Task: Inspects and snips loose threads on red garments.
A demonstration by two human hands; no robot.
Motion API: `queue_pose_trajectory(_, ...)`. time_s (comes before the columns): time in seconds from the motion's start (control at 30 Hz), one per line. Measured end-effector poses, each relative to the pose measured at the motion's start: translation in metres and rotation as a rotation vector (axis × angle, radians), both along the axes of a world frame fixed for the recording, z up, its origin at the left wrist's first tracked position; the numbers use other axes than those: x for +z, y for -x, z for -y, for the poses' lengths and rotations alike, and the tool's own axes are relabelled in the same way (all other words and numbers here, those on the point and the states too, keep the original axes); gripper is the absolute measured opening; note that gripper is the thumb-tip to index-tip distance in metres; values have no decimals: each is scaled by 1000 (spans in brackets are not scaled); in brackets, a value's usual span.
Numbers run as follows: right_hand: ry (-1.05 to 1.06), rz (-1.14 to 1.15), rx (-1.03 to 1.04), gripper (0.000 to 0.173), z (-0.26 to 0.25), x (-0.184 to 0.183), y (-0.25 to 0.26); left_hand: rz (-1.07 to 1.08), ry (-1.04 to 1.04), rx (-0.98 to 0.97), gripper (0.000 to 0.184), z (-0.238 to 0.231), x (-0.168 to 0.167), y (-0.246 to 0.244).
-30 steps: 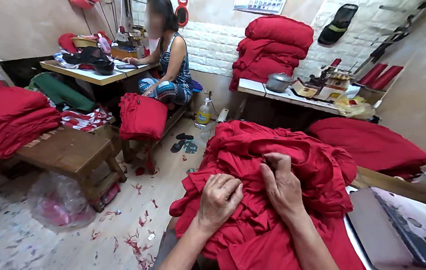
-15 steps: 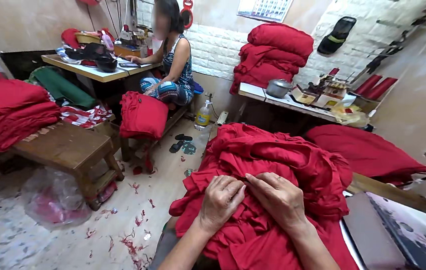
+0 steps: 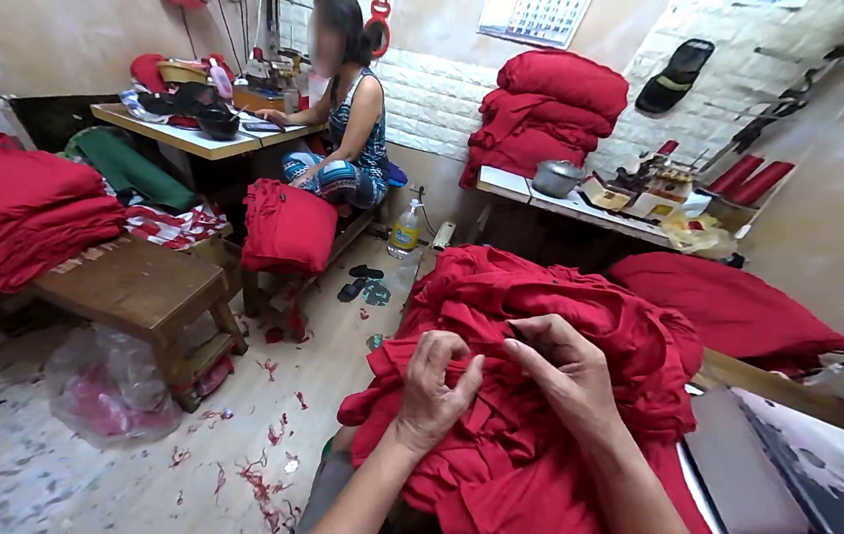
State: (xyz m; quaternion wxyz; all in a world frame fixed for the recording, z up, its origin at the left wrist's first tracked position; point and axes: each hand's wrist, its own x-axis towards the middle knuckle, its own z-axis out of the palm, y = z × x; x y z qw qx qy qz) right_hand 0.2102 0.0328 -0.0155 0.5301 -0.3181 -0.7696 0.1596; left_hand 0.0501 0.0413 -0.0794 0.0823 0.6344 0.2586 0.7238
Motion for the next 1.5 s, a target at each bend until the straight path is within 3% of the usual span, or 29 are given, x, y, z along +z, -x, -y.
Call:
queue_pose_trajectory(0.1, 128, -47, 86, 15, -8, 1, 2, -259, 48, 92, 24, -7, 8, -3)
queue_pose_trajectory(0.23, 306, -123, 45, 16, -25, -9, -10, -400, 118, 70, 14, -21, 8, 0)
queue_pose_trajectory(0.37, 356, -177, 61, 15, -26, -9, -19, -345, 277, -67, 20, -28, 10, 10)
queue_pose_trajectory(0.5, 261, -17, 69, 14, -21, -10, -22, -286, 285, -91, 21, -28, 11, 13)
queue_pose_trajectory(0.77, 237, 20, -5, 14, -20, -11, -19, 70, 323, -175, 22, -25, 9, 11)
queue_pose_trajectory(0.97, 247, 19, -30, 15, -21, -11, -16, 177, 289, -469, 18, -18, 10, 17)
queue_pose_trajectory(1.2, 255, -19, -13, 15, -20, -12, -16, -115, 106, -87, 25, -14, 1, 23)
queue_pose_trajectory(1.33, 260, -53, 15, 15, -21, -14, -18, -402, 46, 28, 36, -19, 8, 16)
queue_pose_trajectory(1.43, 259, -51, 5, 14, -19, -14, -17, -499, -5, 77, 15, -27, 8, 11)
queue_pose_trajectory(1.5, 256, -65, 6, 14, -19, -14, -16, -454, -67, 101, 13, -30, 4, 11)
